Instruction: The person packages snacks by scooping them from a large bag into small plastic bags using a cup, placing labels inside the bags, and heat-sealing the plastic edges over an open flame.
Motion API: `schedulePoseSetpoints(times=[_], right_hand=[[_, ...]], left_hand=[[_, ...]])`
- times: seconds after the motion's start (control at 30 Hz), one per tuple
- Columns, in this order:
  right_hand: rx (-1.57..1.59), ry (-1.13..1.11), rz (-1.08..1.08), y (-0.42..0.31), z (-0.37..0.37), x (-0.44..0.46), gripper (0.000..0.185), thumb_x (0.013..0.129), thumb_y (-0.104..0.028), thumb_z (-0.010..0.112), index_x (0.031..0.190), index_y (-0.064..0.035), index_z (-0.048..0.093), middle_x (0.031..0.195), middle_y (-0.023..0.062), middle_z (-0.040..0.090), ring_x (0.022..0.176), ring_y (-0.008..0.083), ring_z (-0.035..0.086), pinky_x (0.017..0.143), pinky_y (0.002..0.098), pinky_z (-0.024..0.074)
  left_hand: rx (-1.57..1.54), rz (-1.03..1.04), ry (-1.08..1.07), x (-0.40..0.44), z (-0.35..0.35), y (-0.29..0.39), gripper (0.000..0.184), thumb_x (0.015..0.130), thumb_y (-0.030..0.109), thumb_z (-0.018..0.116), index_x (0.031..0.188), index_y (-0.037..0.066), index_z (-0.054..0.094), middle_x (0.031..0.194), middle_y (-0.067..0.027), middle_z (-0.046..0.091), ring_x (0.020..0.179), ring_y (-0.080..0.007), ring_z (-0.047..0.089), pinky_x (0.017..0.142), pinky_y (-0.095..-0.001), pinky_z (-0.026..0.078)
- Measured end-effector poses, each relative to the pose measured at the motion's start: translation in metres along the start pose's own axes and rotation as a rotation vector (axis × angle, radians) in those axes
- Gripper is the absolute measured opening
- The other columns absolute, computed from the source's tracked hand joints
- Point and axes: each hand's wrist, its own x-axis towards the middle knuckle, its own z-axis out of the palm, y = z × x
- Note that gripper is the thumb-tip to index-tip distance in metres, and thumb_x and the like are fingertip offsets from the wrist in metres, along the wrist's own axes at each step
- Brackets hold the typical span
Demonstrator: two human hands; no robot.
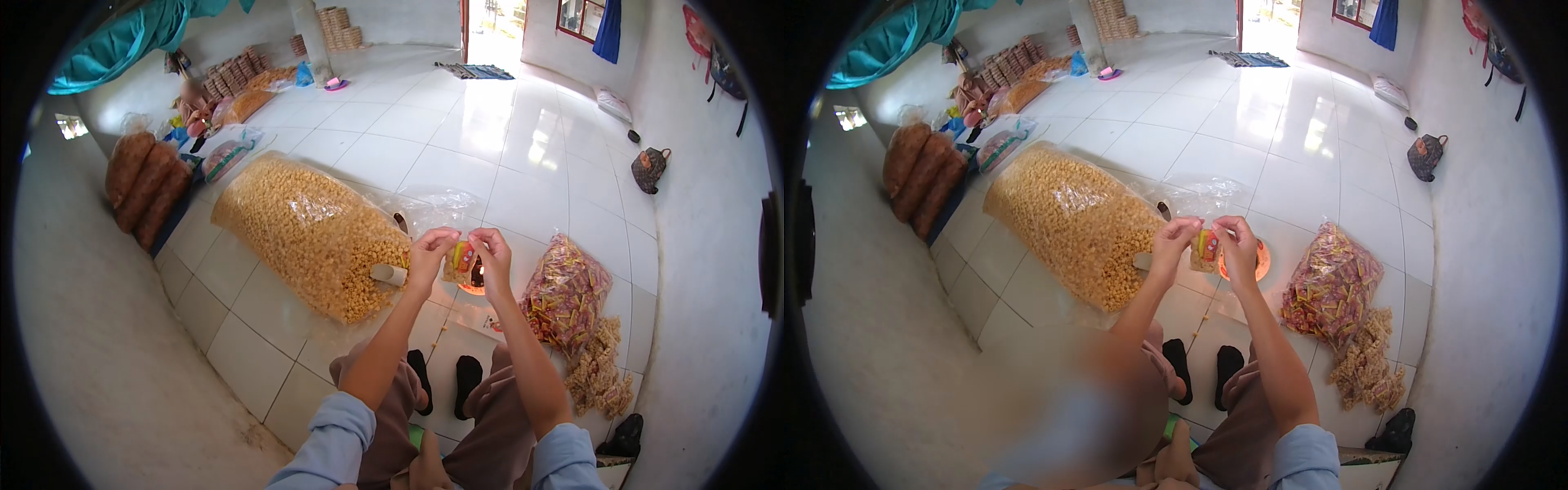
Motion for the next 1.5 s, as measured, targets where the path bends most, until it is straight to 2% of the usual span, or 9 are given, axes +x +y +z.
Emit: schedulePoseSetpoints(times=[0.13, 0.3, 0.37, 0.67, 0.77, 0.83, 1.03, 1.27, 1.5], right_hand=[[0.020, -0.044, 0.005, -0.001, -0.005, 0.001, 0.011, 0.083, -0.009, 0.058, 0.090, -0.0015, 0.055, 0.088, 0.0037, 0.057, 0.083, 0.0095, 0.053, 0.076, 0.0222, 0.0425], [-0.004, -0.045, 0.039, -0.005, -0.003, 0.000, 0.011, 0.083, -0.009, 0.059, 0.089, -0.0008, 0.055, 0.086, 0.0034, 0.057, 0.082, 0.0088, 0.054, 0.074, 0.0216, 0.0433], [-0.032, 0.008, -0.070, -0.004, -0.002, 0.001, 0.010, 0.082, -0.008, 0.059, 0.088, -0.0006, 0.055, 0.086, 0.0038, 0.057, 0.081, 0.0086, 0.054, 0.073, 0.0218, 0.0436], [-0.060, 0.026, -0.065, -0.016, -0.002, -0.002, 0.011, 0.082, -0.008, 0.060, 0.088, 0.0004, 0.057, 0.085, 0.0038, 0.059, 0.079, 0.0077, 0.055, 0.073, 0.0214, 0.0446], [-0.050, 0.027, -0.073, -0.015, -0.005, 0.000, 0.012, 0.082, -0.008, 0.060, 0.089, 0.0012, 0.059, 0.085, 0.0040, 0.061, 0.079, 0.0078, 0.056, 0.073, 0.0209, 0.0445], [-0.075, 0.034, -0.080, -0.017, -0.004, 0.000, 0.012, 0.082, -0.008, 0.060, 0.089, 0.0014, 0.059, 0.086, 0.0040, 0.061, 0.079, 0.0078, 0.056, 0.073, 0.0208, 0.0444], [-0.090, 0.069, -0.139, -0.016, -0.004, 0.000, 0.012, 0.082, -0.008, 0.060, 0.090, 0.0017, 0.060, 0.086, 0.0043, 0.061, 0.080, 0.0082, 0.056, 0.074, 0.0210, 0.0444], [-0.103, 0.075, -0.163, -0.017, -0.005, 0.000, 0.013, 0.083, -0.008, 0.060, 0.090, 0.0018, 0.059, 0.086, 0.0046, 0.060, 0.080, 0.0085, 0.055, 0.073, 0.0214, 0.0443], [-0.193, 0.046, -0.154, -0.022, -0.009, 0.002, 0.010, 0.082, -0.007, 0.059, 0.089, 0.0014, 0.058, 0.083, 0.0055, 0.060, 0.076, 0.0088, 0.055, 0.070, 0.0218, 0.0439]], left_hand=[[0.077, 0.112, -0.018, 0.003, -0.004, 0.004, 0.013, 0.078, 0.011, 0.066, 0.089, 0.003, 0.064, 0.085, -0.0034, 0.064, 0.078, -0.0080, 0.057, 0.072, -0.0216, 0.045], [0.110, 0.060, -0.001, 0.000, -0.005, 0.008, 0.012, 0.079, 0.010, 0.065, 0.089, 0.003, 0.064, 0.086, -0.0031, 0.064, 0.082, -0.0086, 0.057, 0.076, -0.0223, 0.045], [0.112, 0.064, -0.013, 0.001, -0.005, 0.006, 0.012, 0.079, 0.009, 0.064, 0.090, 0.003, 0.064, 0.087, -0.0034, 0.064, 0.083, -0.0087, 0.057, 0.077, -0.0226, 0.045], [0.003, 0.157, -0.013, 0.002, -0.003, 0.005, 0.011, 0.082, 0.010, 0.060, 0.092, 0.003, 0.060, 0.087, -0.0027, 0.061, 0.082, -0.0084, 0.057, 0.076, -0.0231, 0.046], [0.010, 0.148, 0.023, 0.004, -0.003, 0.009, 0.011, 0.081, 0.007, 0.061, 0.090, 0.004, 0.056, 0.083, -0.0021, 0.060, 0.079, -0.0082, 0.056, 0.075, -0.0231, 0.046], [-0.082, 0.216, -0.013, 0.005, -0.006, 0.009, 0.019, 0.078, 0.002, 0.063, 0.090, 0.007, 0.049, 0.079, -0.0030, 0.060, 0.077, -0.0088, 0.056, 0.073, -0.0227, 0.046], [-0.158, 0.214, -0.101, 0.003, -0.007, 0.019, 0.030, 0.076, -0.008, 0.061, 0.089, 0.009, 0.039, 0.086, -0.0082, 0.058, 0.085, -0.0129, 0.058, 0.074, -0.0249, 0.047], [-0.085, 0.233, -0.122, 0.001, -0.005, 0.023, 0.029, 0.076, -0.008, 0.060, 0.089, 0.008, 0.040, 0.086, -0.0061, 0.056, 0.089, -0.0134, 0.057, 0.076, -0.0247, 0.046], [0.086, 0.282, -0.049, 0.002, -0.006, 0.024, 0.019, 0.077, -0.004, 0.062, 0.083, 0.006, 0.047, 0.082, -0.0003, 0.053, 0.079, -0.0074, 0.053, 0.071, -0.0209, 0.043]])
